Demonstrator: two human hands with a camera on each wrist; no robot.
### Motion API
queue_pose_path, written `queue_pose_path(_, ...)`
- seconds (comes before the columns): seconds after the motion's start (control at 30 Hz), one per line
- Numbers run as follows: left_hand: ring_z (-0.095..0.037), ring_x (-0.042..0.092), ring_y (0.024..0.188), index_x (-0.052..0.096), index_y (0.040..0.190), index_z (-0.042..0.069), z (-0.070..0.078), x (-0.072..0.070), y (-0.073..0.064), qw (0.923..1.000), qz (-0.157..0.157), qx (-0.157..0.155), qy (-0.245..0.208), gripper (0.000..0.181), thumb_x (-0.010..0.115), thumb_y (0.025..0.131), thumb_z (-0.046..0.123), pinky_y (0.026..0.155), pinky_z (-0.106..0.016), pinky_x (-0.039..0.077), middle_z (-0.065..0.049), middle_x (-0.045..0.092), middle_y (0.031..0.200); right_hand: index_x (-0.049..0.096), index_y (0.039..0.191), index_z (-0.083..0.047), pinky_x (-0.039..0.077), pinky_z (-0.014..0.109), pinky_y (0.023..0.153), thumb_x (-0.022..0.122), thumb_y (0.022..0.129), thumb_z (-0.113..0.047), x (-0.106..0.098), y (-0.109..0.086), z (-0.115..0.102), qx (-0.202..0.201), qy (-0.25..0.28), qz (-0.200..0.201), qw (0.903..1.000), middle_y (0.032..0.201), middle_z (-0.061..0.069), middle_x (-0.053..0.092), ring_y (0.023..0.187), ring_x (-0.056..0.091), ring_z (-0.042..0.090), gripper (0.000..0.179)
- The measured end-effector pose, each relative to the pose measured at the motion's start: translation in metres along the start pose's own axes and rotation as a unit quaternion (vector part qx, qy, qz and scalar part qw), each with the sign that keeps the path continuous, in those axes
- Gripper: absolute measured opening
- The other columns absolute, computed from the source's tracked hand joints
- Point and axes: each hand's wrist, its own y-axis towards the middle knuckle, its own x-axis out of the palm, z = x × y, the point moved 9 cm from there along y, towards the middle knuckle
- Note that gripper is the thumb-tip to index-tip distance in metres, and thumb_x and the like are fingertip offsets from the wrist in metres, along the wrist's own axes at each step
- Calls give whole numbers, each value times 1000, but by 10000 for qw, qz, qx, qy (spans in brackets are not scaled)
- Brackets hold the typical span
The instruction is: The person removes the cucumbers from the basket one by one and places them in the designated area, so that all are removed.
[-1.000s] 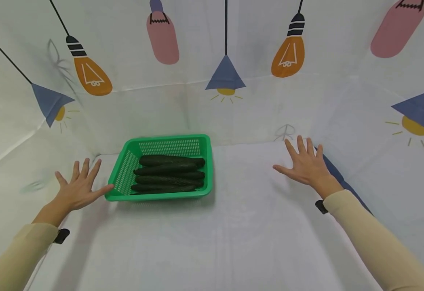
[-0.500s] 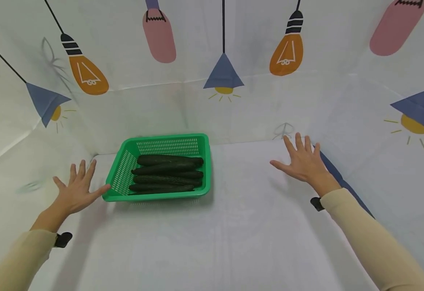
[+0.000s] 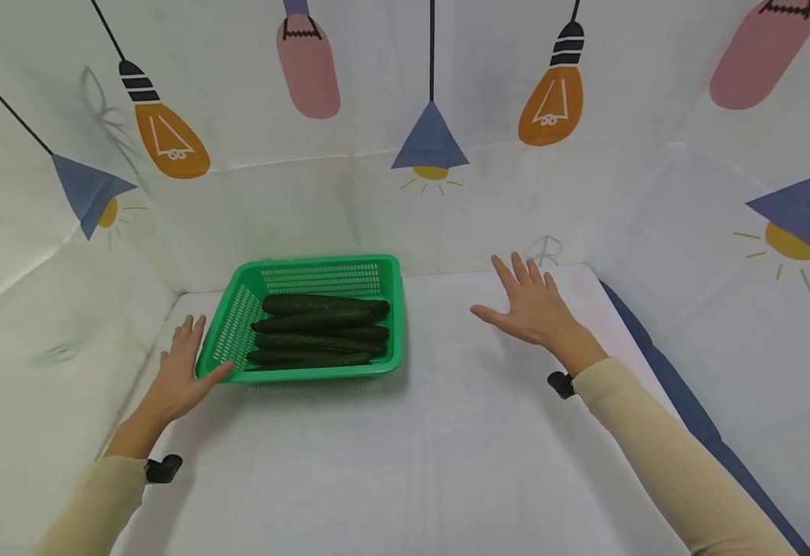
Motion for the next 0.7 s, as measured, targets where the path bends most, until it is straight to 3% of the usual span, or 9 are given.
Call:
queue_pose_path(0.17,-45,-8,159,0,167,16,2,11,0,9993,37,-61,-357,102,62,97,54,109,-85,13,-14,-10,173,13,167,-13,11,74,120,53,93,-73,7,7,-21,-206,118,-31,9997,170,27,10,154,12,55,104)
queue_pose_path(0.3,-45,1,159,0,168,19,3,15,2,9988,72,-100,-466,102,64,96,54,105,-85,23,-7,-11,174,13,167,-16,12,72,122,54,92,-74,14,11,-34,-325,195,-8,9993,171,24,10,155,13,53,103)
queue_pose_path(0.5,-54,18,153,4,168,25,5,19,1,9996,-12,-155,-224,99,63,96,57,98,-83,33,-3,-10,174,11,168,-19,12,70,123,52,92,-76,22,20,-59,-586,260,-49,9979,172,21,9,156,12,51,103)
queue_pose_path(0.7,-57,26,149,9,167,28,9,18,2,10000,-62,-77,13,93,60,97,59,92,-78,42,-9,-3,175,10,168,-21,19,68,123,55,90,-76,26,27,-88,-805,493,-201,9953,173,18,11,157,15,47,104)
